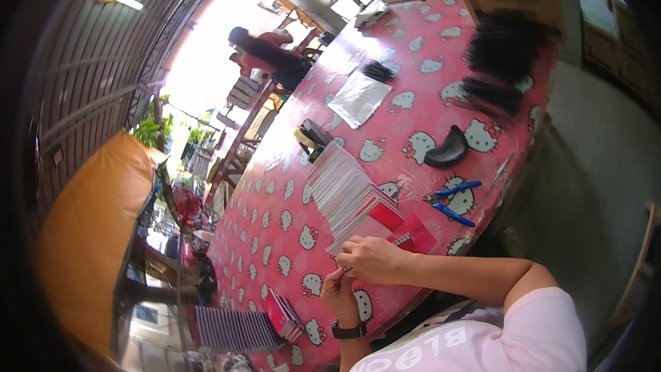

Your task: The person assembles small spiral-bound notebooks by inserting metal spiral coils into pre-punched holes on the covers and pages. They use pliers to close the coil ends and place finished notebooks into a stack. The work occurs at a table with a pink Hello Kitty tablecloth in a semi-outdoor workspace.

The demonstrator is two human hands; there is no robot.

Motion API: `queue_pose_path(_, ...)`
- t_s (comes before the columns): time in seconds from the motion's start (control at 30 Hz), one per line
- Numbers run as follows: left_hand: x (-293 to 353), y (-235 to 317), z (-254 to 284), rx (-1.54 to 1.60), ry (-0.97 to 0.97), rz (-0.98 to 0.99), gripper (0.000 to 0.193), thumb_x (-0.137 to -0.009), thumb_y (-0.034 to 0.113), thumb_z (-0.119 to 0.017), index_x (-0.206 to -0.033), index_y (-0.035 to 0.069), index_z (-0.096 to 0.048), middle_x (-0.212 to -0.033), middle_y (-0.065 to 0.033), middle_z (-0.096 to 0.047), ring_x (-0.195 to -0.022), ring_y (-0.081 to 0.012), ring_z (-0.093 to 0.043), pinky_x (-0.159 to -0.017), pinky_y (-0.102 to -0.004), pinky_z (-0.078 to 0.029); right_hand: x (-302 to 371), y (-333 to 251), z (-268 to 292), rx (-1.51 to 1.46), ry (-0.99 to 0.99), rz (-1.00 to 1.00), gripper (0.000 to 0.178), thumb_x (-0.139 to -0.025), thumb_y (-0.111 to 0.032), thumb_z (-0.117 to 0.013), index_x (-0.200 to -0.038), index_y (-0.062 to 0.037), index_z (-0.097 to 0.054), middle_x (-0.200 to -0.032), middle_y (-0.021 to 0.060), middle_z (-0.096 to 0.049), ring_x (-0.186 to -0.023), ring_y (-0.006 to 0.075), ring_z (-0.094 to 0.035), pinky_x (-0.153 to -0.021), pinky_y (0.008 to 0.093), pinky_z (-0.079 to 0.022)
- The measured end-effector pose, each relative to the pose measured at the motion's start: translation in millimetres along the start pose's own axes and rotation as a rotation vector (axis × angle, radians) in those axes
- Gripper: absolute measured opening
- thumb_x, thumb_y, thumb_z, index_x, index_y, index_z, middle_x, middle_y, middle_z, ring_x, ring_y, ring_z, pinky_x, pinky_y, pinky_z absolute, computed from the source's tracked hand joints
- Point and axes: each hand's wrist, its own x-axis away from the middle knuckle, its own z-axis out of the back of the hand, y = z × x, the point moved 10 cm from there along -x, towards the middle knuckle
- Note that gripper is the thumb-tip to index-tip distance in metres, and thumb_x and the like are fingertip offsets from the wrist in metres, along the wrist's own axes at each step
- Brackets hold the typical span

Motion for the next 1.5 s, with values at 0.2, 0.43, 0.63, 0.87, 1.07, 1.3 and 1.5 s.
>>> queue_pose_path(0.2, 4, -12, 5, 0.096, 0.044, -0.019, 0.013, -0.081, -0.007, -0.066, -0.092, 0.0, -0.066, -0.088, -0.006, -0.067, -0.077, -0.0087, -0.059, -0.068, -0.021, -0.049, -9, -1, -19, 0.03, -0.106, 0.045, 0.025, -0.078, -0.019, -0.068, -0.096, -0.0056, -0.059, -0.093, 0.011, -0.057, -0.095, 0.0292, -0.058, -0.08, 0.0379, -0.049)
queue_pose_path(0.43, 12, -13, 4, 0.159, 0.072, -0.06, 0.013, -0.082, -0.006, -0.065, -0.094, 0.001, -0.066, -0.089, -0.0055, -0.067, -0.08, -0.0081, -0.059, -0.072, -0.0224, -0.048, -15, -3, -29, 0.014, -0.192, -0.038, 0.024, -0.075, -0.015, -0.07, -0.092, -0.0049, -0.056, -0.092, 0.0111, -0.057, -0.093, 0.0305, -0.057, -0.08, 0.039, -0.048)
queue_pose_path(0.63, 11, -8, 4, 0.145, 0.053, -0.071, 0.01, -0.084, -0.006, -0.063, -0.091, 0.0, -0.064, -0.091, -0.0066, -0.068, -0.083, -0.0088, -0.06, -0.074, -0.0232, -0.049, -14, 1, -31, -0.007, -0.197, -0.105, 0.025, -0.076, -0.017, -0.071, -0.092, -0.0044, -0.056, -0.09, 0.011, -0.057, -0.09, 0.0316, -0.058, -0.078, 0.0404, -0.048)
queue_pose_path(0.87, 5, -5, 7, 0.128, 0.038, -0.103, 0.012, -0.085, -0.007, -0.062, -0.093, 0.0, -0.066, -0.094, -0.0087, -0.067, -0.085, -0.0107, -0.062, -0.074, -0.0226, -0.05, -17, -12, -16, -0.017, -0.082, -0.086, 0.023, -0.077, -0.018, -0.07, -0.091, -0.0041, -0.056, -0.084, 0.0107, -0.057, -0.088, 0.031, -0.058, -0.075, 0.0401, -0.048)
queue_pose_path(1.07, 0, 11, 6, -0.042, 0.028, -0.158, 0.011, -0.084, -0.006, -0.063, -0.091, 0.002, -0.065, -0.09, -0.0089, -0.068, -0.081, -0.0111, -0.063, -0.07, -0.0228, -0.051, -18, -13, -13, 0.047, -0.058, -0.017, 0.017, -0.078, -0.013, -0.066, -0.086, -0.0023, -0.056, -0.082, 0.0114, -0.057, -0.083, 0.0305, -0.058, -0.072, 0.0398, -0.048)
queue_pose_path(1.3, -3, 5, 5, 0.208, 0.069, -0.058, 0.01, -0.084, -0.005, -0.064, -0.088, 0.001, -0.058, -0.091, -0.0096, -0.068, -0.08, -0.0109, -0.065, -0.071, -0.0231, -0.053, -18, -21, -16, 0.133, -0.021, 0.042, 0.014, -0.082, -0.013, -0.063, -0.087, -0.0013, -0.057, -0.081, 0.0117, -0.057, -0.082, 0.0304, -0.058, -0.07, 0.0389, -0.048)
queue_pose_path(1.5, -6, 6, 3, 0.161, 0.064, -0.084, 0.016, -0.083, -0.007, -0.065, -0.085, 0.003, -0.053, -0.09, -0.0119, -0.067, -0.078, -0.0103, -0.063, -0.068, -0.0232, -0.053, -22, -11, -5, -0.017, 0.004, -0.064, 0.017, -0.084, -0.017, -0.065, -0.089, -0.002, -0.059, -0.082, 0.0117, -0.057, -0.08, 0.0309, -0.057, -0.068, 0.0395, -0.047)
